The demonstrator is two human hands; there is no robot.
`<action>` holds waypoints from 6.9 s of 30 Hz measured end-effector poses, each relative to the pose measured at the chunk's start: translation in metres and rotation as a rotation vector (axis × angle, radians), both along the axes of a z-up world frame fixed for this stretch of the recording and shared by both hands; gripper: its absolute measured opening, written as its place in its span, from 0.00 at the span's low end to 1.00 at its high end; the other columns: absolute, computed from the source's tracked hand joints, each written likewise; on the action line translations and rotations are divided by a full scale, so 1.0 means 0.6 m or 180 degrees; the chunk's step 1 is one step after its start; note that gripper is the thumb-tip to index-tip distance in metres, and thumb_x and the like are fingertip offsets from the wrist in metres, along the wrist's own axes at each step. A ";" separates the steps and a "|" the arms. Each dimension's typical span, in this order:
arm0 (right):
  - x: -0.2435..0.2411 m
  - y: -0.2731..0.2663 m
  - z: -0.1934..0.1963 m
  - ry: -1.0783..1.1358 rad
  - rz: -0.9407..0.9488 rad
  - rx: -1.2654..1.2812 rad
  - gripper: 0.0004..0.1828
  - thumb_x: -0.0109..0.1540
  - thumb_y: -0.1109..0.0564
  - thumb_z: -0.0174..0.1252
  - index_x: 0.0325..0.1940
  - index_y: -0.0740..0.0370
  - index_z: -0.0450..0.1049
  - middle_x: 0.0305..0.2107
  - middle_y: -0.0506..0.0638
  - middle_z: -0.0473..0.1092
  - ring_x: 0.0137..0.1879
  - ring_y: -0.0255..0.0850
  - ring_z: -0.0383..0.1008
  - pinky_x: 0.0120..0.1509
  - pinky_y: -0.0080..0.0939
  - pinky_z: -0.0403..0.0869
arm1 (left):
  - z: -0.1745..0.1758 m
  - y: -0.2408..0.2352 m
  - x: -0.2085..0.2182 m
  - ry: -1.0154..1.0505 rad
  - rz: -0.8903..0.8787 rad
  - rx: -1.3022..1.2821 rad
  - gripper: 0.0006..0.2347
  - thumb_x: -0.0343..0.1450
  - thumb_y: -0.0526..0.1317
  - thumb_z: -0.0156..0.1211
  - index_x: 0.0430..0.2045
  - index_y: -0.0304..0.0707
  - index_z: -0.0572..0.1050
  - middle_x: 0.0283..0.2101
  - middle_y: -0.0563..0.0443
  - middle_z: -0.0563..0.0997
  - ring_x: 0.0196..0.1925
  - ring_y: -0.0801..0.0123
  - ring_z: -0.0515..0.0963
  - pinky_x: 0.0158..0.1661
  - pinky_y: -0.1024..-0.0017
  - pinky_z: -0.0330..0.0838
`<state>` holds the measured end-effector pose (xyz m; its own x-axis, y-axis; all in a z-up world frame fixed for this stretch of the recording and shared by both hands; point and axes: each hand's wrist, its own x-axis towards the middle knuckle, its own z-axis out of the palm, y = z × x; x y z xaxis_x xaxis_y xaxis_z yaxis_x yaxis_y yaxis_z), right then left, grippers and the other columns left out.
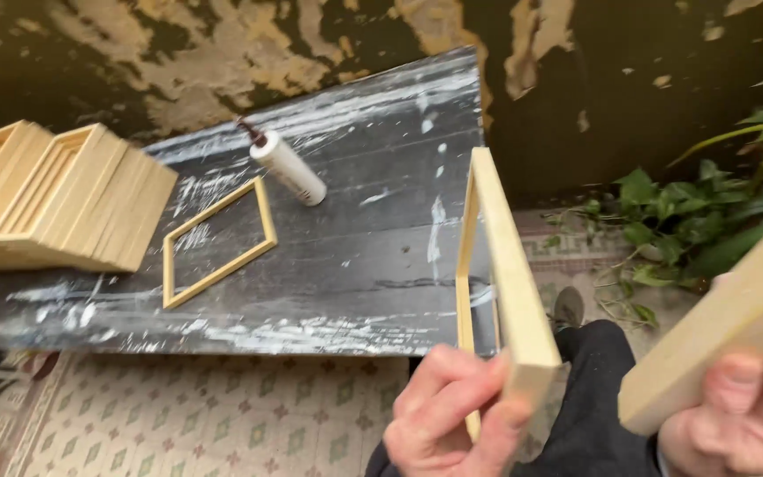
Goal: The person sands the edges of wooden picture frames using a sanding block, holding each frame against the workbench and running the block along the frame sides, then sets finished frames on the bench with a stack of completed frames.
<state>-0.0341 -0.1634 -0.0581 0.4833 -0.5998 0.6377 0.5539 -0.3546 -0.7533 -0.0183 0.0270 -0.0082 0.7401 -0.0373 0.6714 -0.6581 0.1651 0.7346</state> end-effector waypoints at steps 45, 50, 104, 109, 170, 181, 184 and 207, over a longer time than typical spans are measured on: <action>-0.056 -0.081 -0.192 0.0703 0.1054 0.0811 0.23 0.79 0.58 0.51 0.79 0.61 0.59 0.62 0.53 0.69 0.58 0.40 0.73 0.64 0.38 0.74 | -0.148 0.389 0.239 -0.2864 -0.1263 0.5055 0.11 0.67 0.35 0.59 0.41 0.30 0.74 0.50 0.38 0.77 0.58 0.50 0.76 0.64 0.51 0.66; -0.051 -0.004 -0.243 0.1530 0.1408 0.1071 0.30 0.74 0.56 0.52 0.80 0.65 0.58 0.69 0.58 0.66 0.67 0.46 0.72 0.73 0.47 0.73 | -0.187 0.432 0.273 -0.3021 -0.1231 0.5401 0.09 0.65 0.32 0.59 0.38 0.34 0.72 0.51 0.42 0.76 0.61 0.53 0.75 0.68 0.54 0.65; 0.119 0.097 -0.265 0.1576 0.2138 0.0968 0.33 0.74 0.60 0.49 0.82 0.68 0.48 0.79 0.58 0.49 0.85 0.42 0.48 0.89 0.43 0.51 | -0.265 0.078 0.163 -0.0369 -0.0489 0.4637 0.29 0.70 0.51 0.65 0.66 0.41 0.69 0.74 0.43 0.63 0.76 0.50 0.60 0.73 0.46 0.49; 0.063 0.116 -0.267 0.1829 0.2374 0.0785 0.33 0.73 0.61 0.45 0.81 0.68 0.45 0.81 0.60 0.39 0.89 0.51 0.37 0.90 0.52 0.43 | -0.268 0.088 0.159 -0.0328 -0.0516 0.4757 0.28 0.71 0.51 0.64 0.66 0.41 0.69 0.74 0.44 0.63 0.77 0.51 0.59 0.74 0.45 0.48; 0.216 0.074 -0.232 0.2293 0.1879 0.0606 0.43 0.74 0.38 0.44 0.85 0.66 0.43 0.80 0.60 0.46 0.83 0.45 0.47 0.87 0.44 0.48 | -0.287 0.072 0.168 -0.0434 -0.0311 0.4058 0.39 0.67 0.54 0.65 0.72 0.34 0.60 0.76 0.45 0.61 0.77 0.60 0.58 0.73 0.46 0.52; 0.136 0.115 -0.193 0.1830 0.2427 0.0907 0.45 0.73 0.27 0.20 0.84 0.60 0.35 0.82 0.49 0.35 0.91 0.38 0.34 0.93 0.40 0.40 | -0.289 0.074 0.165 -0.0395 -0.0331 0.4029 0.39 0.66 0.53 0.67 0.71 0.34 0.62 0.75 0.44 0.61 0.77 0.59 0.58 0.73 0.47 0.52; 0.117 0.100 -0.199 0.1978 0.2226 0.0966 0.44 0.74 0.29 0.20 0.84 0.61 0.35 0.82 0.48 0.35 0.90 0.39 0.34 0.93 0.41 0.39 | -0.285 0.069 0.153 -0.0384 -0.0479 0.3965 0.39 0.66 0.53 0.67 0.71 0.33 0.61 0.75 0.45 0.61 0.77 0.59 0.58 0.73 0.46 0.53; 0.169 0.053 -0.220 0.2032 0.1836 0.0882 0.35 0.77 0.45 0.33 0.84 0.63 0.37 0.79 0.55 0.47 0.83 0.43 0.49 0.87 0.43 0.53 | -0.267 0.068 0.162 -0.0486 -0.0542 0.4359 0.38 0.66 0.54 0.65 0.71 0.34 0.62 0.75 0.46 0.62 0.76 0.58 0.59 0.72 0.47 0.51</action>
